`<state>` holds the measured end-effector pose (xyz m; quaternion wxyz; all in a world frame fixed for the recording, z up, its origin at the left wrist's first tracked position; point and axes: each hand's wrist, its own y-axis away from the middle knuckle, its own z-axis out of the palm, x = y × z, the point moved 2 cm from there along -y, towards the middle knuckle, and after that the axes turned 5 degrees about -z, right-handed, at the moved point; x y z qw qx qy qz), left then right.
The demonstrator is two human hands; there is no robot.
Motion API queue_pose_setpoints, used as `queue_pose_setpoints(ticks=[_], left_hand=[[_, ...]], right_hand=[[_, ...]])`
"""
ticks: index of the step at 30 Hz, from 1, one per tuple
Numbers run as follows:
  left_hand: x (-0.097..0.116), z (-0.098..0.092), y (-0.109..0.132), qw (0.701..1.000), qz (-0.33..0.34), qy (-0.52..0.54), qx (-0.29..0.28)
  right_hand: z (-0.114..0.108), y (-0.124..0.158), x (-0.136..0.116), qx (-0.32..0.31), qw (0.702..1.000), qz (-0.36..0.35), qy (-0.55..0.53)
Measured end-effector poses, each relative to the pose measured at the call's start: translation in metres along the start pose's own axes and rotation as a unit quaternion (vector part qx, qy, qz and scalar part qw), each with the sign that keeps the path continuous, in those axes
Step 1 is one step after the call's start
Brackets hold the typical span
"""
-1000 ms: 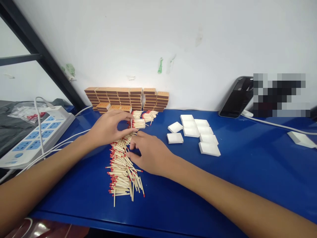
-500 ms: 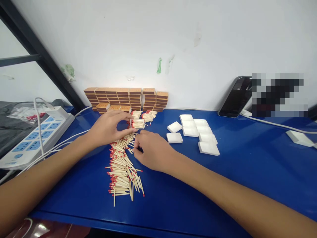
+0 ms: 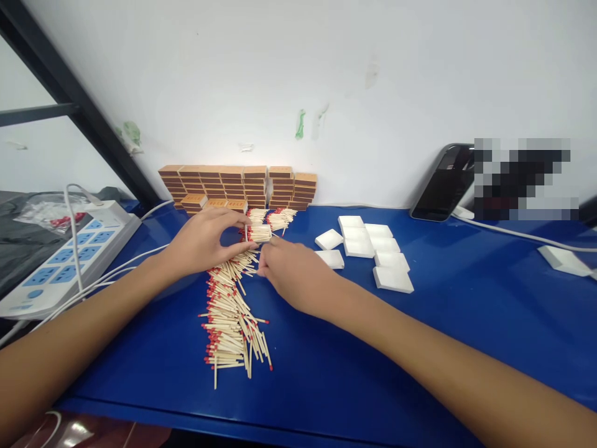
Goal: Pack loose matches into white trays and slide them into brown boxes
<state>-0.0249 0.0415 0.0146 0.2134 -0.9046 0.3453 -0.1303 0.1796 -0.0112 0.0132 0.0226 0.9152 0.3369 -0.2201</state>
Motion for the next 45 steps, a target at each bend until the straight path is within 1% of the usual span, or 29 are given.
queue_pose_setpoints(ticks=[4, 6, 9, 12, 18, 23, 26, 28, 31, 35, 38, 41, 45], left_hand=[[0.002, 0.0, 0.0, 1.0, -0.003, 0.011, -0.013], [0.005, 0.0, 0.0, 0.999, -0.004, 0.027, -0.023], [0.01, -0.002, 0.0, 0.998, -0.002, 0.052, -0.029], [0.013, -0.003, -0.001, 0.997, 0.005, 0.067, -0.027], [0.013, -0.002, -0.001, 0.996, 0.019, 0.079, -0.026], [0.012, -0.001, 0.0, 0.997, 0.015, 0.073, -0.026], [0.01, -0.002, 0.0, 0.998, 0.0, 0.055, -0.022], [0.007, -0.002, 0.0, 0.999, -0.011, 0.037, -0.013], [0.002, -0.002, 0.0, 1.0, -0.024, 0.003, -0.001], [0.0, -0.001, 0.0, 1.0, -0.029, -0.009, 0.0], [0.001, 0.001, 0.001, 1.0, -0.023, -0.008, 0.002], [0.002, 0.002, 0.001, 1.0, -0.018, -0.014, 0.005], [0.0, 0.001, 0.0, 1.0, -0.023, -0.016, -0.004]], right_hand=[[-0.014, -0.005, 0.014, 0.136, 0.99, 0.0, 0.023], [-0.016, -0.007, 0.022, 0.177, 0.984, 0.006, 0.03], [-0.014, -0.01, 0.03, 0.183, 0.982, 0.004, 0.043], [-0.011, -0.011, 0.033, 0.18, 0.982, -0.006, 0.051], [-0.007, -0.011, 0.032, 0.169, 0.983, -0.06, 0.043], [-0.009, -0.01, 0.03, 0.217, 0.973, -0.068, 0.03], [-0.011, -0.009, 0.025, 0.242, 0.967, -0.075, 0.011], [-0.009, -0.008, 0.021, 0.222, 0.97, -0.097, -0.01], [0.003, -0.007, 0.015, 0.16, 0.98, -0.11, -0.034], [0.026, -0.004, 0.01, 0.131, 0.988, -0.071, -0.041], [0.035, -0.004, 0.008, 0.116, 0.992, -0.041, -0.041], [0.034, -0.005, 0.007, 0.099, 0.994, -0.028, -0.046], [0.024, -0.005, 0.008, 0.07, 0.997, -0.019, -0.033]])
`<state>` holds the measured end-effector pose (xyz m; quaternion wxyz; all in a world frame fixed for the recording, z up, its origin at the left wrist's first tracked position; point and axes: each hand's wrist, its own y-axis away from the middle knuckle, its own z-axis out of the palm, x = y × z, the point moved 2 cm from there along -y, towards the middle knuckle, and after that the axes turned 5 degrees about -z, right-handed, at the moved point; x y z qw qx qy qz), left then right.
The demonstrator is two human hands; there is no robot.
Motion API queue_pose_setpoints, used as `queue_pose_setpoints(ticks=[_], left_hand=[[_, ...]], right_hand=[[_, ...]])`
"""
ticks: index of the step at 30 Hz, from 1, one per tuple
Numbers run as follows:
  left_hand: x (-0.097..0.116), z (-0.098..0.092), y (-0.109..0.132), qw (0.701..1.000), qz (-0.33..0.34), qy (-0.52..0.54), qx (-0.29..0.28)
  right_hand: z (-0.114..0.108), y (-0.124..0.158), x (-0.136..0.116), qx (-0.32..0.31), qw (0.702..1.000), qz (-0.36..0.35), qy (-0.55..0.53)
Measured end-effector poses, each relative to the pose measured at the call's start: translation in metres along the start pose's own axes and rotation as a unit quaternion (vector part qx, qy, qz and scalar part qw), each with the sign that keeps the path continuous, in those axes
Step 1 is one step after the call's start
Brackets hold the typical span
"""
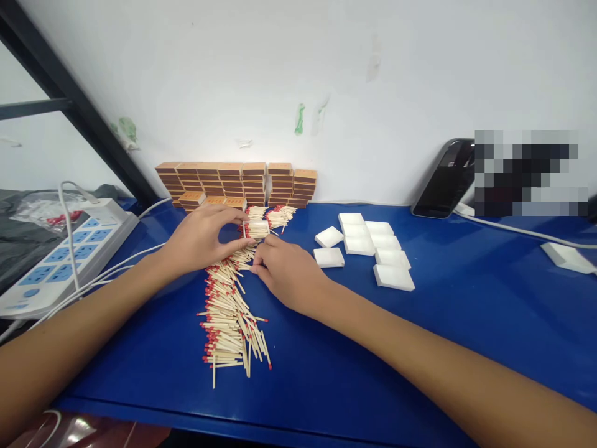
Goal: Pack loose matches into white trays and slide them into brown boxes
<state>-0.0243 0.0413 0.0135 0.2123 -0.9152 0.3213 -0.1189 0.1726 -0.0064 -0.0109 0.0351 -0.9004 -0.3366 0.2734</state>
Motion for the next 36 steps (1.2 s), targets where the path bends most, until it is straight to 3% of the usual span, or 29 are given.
queue_pose_setpoints(ticks=[7, 17, 21, 26, 36], left_hand=[[-0.002, -0.001, 0.0, 1.0, 0.004, -0.015, 0.0], [0.001, 0.001, 0.0, 1.0, 0.009, 0.018, -0.015], [0.005, -0.001, 0.0, 0.998, 0.008, 0.057, -0.024], [0.009, -0.002, 0.0, 0.997, 0.019, 0.076, -0.016], [0.012, -0.005, -0.001, 0.996, 0.02, 0.091, -0.015]], right_hand=[[-0.017, -0.003, 0.008, -0.021, 0.999, -0.024, 0.017], [-0.036, -0.009, 0.027, 0.065, 0.995, -0.042, 0.058], [-0.037, -0.01, 0.032, 0.098, 0.99, -0.043, 0.095], [-0.033, -0.009, 0.031, 0.093, 0.985, -0.048, 0.136], [-0.033, -0.008, 0.026, 0.117, 0.98, -0.082, 0.139]])
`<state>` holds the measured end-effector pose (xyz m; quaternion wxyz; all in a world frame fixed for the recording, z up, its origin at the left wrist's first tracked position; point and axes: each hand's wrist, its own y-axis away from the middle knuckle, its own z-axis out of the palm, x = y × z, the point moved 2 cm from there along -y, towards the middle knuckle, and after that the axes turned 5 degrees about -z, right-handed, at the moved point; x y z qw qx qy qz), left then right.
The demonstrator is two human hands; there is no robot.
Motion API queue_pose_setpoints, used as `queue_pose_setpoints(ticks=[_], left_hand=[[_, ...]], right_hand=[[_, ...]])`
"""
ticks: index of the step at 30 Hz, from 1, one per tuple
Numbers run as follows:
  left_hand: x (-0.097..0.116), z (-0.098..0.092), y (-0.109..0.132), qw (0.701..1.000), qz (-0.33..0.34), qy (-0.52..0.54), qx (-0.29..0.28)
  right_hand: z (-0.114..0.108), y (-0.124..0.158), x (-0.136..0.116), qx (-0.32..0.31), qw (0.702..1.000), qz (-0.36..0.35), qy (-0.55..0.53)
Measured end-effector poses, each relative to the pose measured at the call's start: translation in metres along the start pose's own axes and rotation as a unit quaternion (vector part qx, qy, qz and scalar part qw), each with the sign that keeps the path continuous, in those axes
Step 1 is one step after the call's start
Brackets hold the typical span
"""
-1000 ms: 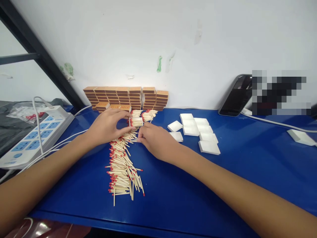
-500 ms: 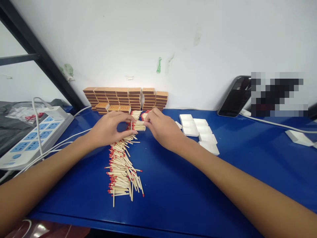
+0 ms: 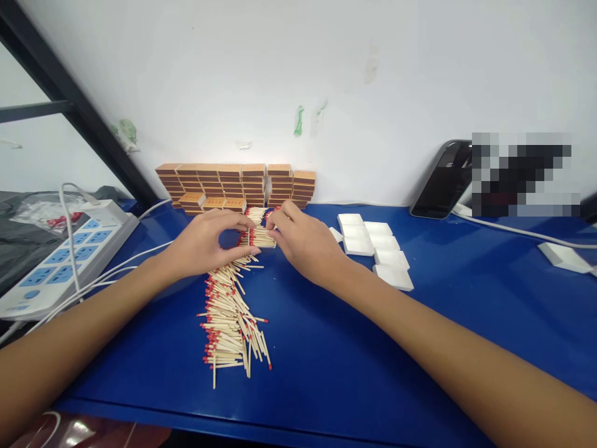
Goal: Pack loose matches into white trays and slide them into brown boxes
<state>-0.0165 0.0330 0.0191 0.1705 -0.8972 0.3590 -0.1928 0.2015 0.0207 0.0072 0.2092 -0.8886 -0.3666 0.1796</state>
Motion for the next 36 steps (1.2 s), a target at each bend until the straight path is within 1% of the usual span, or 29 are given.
queue_pose_setpoints(ticks=[5, 9, 12, 14, 16, 19, 21, 24, 26, 30, 33, 36], left_hand=[[0.001, 0.001, 0.0, 1.0, 0.009, 0.008, -0.003], [0.002, 0.0, 0.0, 1.0, 0.005, 0.006, -0.008], [-0.001, -0.001, -0.001, 1.0, -0.013, -0.011, 0.003], [-0.004, -0.001, 0.0, 0.999, -0.027, -0.037, 0.019], [-0.008, -0.001, 0.0, 0.998, -0.036, -0.053, 0.029], [-0.01, -0.001, 0.0, 0.998, -0.034, -0.04, 0.03], [-0.01, -0.001, 0.0, 0.999, -0.031, -0.026, 0.029], [-0.009, 0.0, 0.0, 0.999, -0.026, -0.014, 0.027], [-0.008, 0.0, -0.001, 0.999, -0.024, -0.008, 0.024], [-0.004, -0.002, -0.001, 1.0, -0.022, 0.007, 0.014], [-0.001, -0.002, -0.001, 1.0, -0.02, 0.018, 0.004], [0.001, 0.0, 0.0, 1.0, -0.005, 0.016, -0.001]], right_hand=[[0.0, 0.0, -0.001, -0.002, 1.0, -0.012, -0.016], [-0.002, 0.0, -0.006, 0.02, 0.999, -0.03, -0.041], [-0.003, 0.001, -0.011, 0.039, 0.997, -0.028, -0.067], [-0.001, 0.002, -0.013, 0.032, 0.996, -0.024, -0.082], [0.003, 0.003, -0.015, 0.005, 0.995, -0.026, -0.095], [0.007, 0.005, -0.016, -0.022, 0.994, -0.034, -0.104], [0.007, 0.004, -0.014, 0.003, 0.995, -0.019, -0.098], [0.002, 0.001, -0.004, 0.091, 0.991, 0.038, -0.087], [0.0, 0.0, 0.004, 0.119, 0.986, 0.061, -0.101], [0.001, -0.002, 0.011, 0.089, 0.987, 0.044, -0.128], [0.001, -0.001, 0.008, 0.068, 0.989, 0.03, -0.127], [-0.002, -0.001, 0.004, 0.043, 0.992, 0.018, -0.116]])
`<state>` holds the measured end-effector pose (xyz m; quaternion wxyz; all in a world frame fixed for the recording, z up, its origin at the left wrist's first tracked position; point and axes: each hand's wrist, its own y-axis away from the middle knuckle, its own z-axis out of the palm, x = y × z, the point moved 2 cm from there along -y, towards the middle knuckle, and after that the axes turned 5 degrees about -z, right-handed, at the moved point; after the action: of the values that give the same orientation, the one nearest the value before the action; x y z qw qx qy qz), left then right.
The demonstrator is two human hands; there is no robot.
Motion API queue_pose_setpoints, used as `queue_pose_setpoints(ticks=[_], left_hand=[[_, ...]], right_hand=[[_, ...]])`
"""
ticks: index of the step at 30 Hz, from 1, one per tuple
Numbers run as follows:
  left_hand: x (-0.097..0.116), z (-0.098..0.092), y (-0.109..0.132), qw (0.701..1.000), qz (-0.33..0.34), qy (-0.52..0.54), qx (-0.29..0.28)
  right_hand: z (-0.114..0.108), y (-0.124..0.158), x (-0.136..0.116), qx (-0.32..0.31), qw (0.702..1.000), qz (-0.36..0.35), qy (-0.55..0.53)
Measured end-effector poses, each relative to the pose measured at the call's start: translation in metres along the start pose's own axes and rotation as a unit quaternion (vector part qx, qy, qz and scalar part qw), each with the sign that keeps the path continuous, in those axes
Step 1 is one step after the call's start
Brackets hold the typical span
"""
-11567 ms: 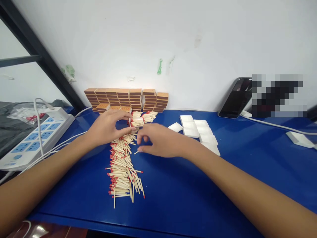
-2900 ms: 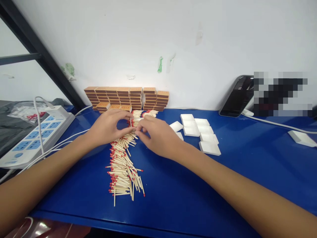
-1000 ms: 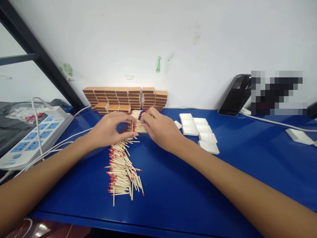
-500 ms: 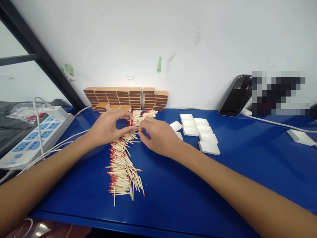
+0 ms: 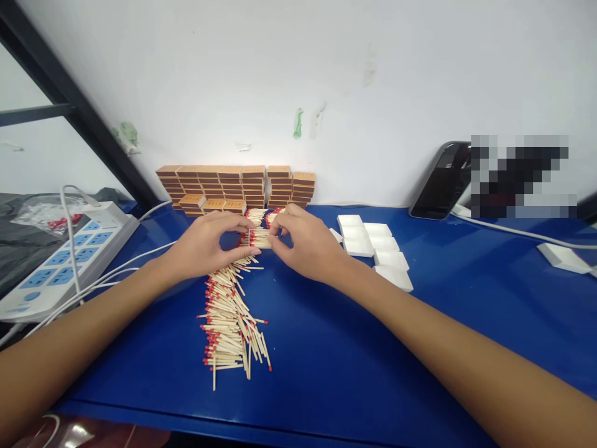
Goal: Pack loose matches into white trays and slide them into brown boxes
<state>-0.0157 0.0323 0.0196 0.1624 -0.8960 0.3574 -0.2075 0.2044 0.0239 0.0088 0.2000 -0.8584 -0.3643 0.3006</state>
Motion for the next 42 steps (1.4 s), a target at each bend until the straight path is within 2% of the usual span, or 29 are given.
queue_pose_setpoints(ticks=[7, 12, 14, 18, 21, 28, 34, 42], left_hand=[[0.002, 0.005, 0.002, 1.0, 0.01, 0.024, -0.016], [0.016, 0.009, 0.004, 0.997, 0.043, 0.062, -0.033], [0.023, 0.014, 0.006, 0.995, 0.056, 0.069, -0.049], [0.032, 0.025, 0.011, 0.993, 0.074, 0.07, -0.057], [0.035, 0.026, 0.013, 0.994, 0.076, 0.058, -0.059], [0.038, 0.014, 0.01, 0.995, 0.063, 0.049, -0.064], [0.039, 0.02, 0.01, 0.994, 0.061, 0.044, -0.073], [0.041, 0.02, 0.01, 0.995, 0.081, 0.044, -0.046]], right_hand=[[-0.017, -0.009, -0.007, -0.049, 0.998, -0.025, 0.008], [-0.04, 0.005, -0.01, -0.139, 0.99, 0.006, 0.023], [-0.046, 0.02, -0.01, -0.128, 0.992, 0.014, 0.012], [-0.046, 0.048, -0.01, -0.06, 0.997, 0.032, 0.019], [-0.04, 0.059, -0.012, -0.063, 0.998, 0.012, 0.03], [-0.028, 0.064, -0.01, -0.079, 0.995, -0.03, 0.044], [-0.021, 0.068, -0.014, -0.081, 0.995, -0.052, 0.035], [-0.021, 0.069, -0.015, -0.077, 0.995, -0.044, 0.043]])
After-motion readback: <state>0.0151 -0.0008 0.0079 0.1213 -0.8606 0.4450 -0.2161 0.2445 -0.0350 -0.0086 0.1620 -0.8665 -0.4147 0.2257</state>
